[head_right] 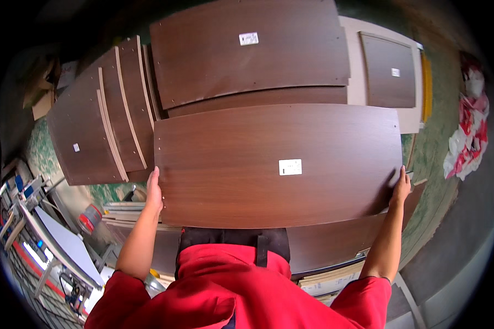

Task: The person wipes the edges and surfaces of wooden furniture panels with a cloth and then stacks them on top of each other.

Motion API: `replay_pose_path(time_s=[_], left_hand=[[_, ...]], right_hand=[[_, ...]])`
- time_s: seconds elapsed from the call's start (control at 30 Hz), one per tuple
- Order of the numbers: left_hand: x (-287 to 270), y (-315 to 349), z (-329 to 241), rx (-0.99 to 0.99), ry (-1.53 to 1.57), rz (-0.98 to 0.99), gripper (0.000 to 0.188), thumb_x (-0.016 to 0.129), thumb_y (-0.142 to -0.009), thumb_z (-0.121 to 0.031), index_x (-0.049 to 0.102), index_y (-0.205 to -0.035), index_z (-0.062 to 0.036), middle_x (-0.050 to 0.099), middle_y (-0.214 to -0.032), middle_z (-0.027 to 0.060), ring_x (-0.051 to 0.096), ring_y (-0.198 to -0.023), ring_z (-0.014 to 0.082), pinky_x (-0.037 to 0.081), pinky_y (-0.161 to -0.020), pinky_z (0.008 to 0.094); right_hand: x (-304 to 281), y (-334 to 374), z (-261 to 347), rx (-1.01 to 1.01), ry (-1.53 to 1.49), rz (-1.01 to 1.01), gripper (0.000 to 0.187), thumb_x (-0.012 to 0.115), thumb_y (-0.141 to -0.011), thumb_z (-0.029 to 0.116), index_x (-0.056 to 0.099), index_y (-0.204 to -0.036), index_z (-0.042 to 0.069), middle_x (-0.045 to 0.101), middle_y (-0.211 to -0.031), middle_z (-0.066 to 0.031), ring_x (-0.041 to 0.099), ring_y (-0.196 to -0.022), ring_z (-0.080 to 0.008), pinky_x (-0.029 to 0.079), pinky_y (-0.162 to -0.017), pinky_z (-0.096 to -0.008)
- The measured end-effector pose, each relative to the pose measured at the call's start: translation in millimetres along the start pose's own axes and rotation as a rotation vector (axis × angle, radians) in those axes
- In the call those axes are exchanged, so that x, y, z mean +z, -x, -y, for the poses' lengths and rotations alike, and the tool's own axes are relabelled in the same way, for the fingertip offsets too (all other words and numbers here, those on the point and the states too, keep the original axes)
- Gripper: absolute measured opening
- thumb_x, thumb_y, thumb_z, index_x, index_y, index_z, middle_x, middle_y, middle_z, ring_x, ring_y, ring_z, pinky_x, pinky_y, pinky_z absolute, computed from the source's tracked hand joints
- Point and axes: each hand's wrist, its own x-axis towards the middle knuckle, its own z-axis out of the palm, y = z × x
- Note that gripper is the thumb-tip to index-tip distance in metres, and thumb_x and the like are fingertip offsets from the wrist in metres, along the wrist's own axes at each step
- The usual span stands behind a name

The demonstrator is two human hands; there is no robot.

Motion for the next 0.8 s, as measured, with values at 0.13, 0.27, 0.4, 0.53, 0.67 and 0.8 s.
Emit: replay_pose_path(time_s=[0.13, 0.27, 0.4, 0.53, 0.67, 0.8], left_hand=[[22.9, -4.6, 51.2, -0.054, -0.058, -0.155, 0.079, 0.056, -0.085, -0.052, 0.035, -0.134, 0.0058, 0.037, -0.138, 0.0159, 0.031, -0.129, 0.0236, 0.024, -0.106, 0.0349], [15.5, -30.5, 91.2, -0.045, 0.001, -0.146, 0.077, 0.057, -0.085, -0.046, 0.033, -0.136, 0.0063, 0.039, -0.137, 0.0156, 0.033, -0.128, 0.0235, 0.025, -0.105, 0.0339], [26.4, -48.7, 81.0, -0.009, -0.027, -0.170, 0.075, 0.055, -0.086, -0.044, 0.032, -0.136, 0.0066, 0.038, -0.138, 0.0158, 0.034, -0.128, 0.0239, 0.025, -0.106, 0.0329], [42.5, -55.2, 68.8, 0.039, -0.021, -0.256, 0.072, 0.054, -0.087, -0.042, 0.033, -0.136, 0.0047, 0.039, -0.138, 0.0141, 0.035, -0.128, 0.0221, 0.026, -0.105, 0.0329], [44.7, -64.4, 58.8, 0.046, -0.306, -0.258, 0.075, 0.052, -0.088, -0.047, 0.033, -0.136, 0.0075, 0.037, -0.138, 0.0196, 0.035, -0.129, 0.0259, 0.026, -0.106, 0.0336], [53.4, -69.8, 50.4, 0.040, -0.496, -0.245, 0.078, 0.049, -0.089, -0.051, 0.033, -0.135, 0.0097, 0.037, -0.139, 0.0244, 0.035, -0.130, 0.0295, 0.026, -0.107, 0.0342]], right_hand=[[39.7, -35.3, -13.5, 0.028, -0.096, 0.078, 0.044, 0.058, -0.088, 0.038, 0.062, -0.112, 0.001, 0.060, -0.109, -0.0069, 0.051, -0.102, -0.0169, 0.036, -0.094, -0.0294], [82.4, -55.2, -27.6, 0.088, -0.250, 0.143, 0.042, 0.059, -0.088, 0.036, 0.062, -0.112, 0.001, 0.060, -0.109, -0.0051, 0.050, -0.104, -0.0156, 0.036, -0.093, -0.0291], [109.4, -77.9, -56.4, 0.116, -0.381, 0.216, 0.042, 0.059, -0.088, 0.034, 0.060, -0.113, 0.000, 0.059, -0.110, -0.0053, 0.051, -0.105, -0.0157, 0.038, -0.092, -0.0286], [129.1, -83.6, -69.0, 0.192, -0.445, 0.202, 0.041, 0.059, -0.087, 0.032, 0.060, -0.114, 0.001, 0.059, -0.110, -0.0051, 0.051, -0.104, -0.0158, 0.038, -0.091, -0.0282], [132.8, -84.3, -65.7, 0.163, -0.371, 0.173, 0.039, 0.059, -0.087, 0.033, 0.061, -0.112, 0.003, 0.059, -0.108, -0.0040, 0.051, -0.103, -0.0143, 0.038, -0.090, -0.0274], [126.3, -92.5, -69.4, 0.095, -0.241, 0.173, 0.038, 0.057, -0.088, 0.033, 0.061, -0.111, 0.004, 0.059, -0.107, -0.0034, 0.050, -0.102, -0.0144, 0.037, -0.090, -0.0275]])
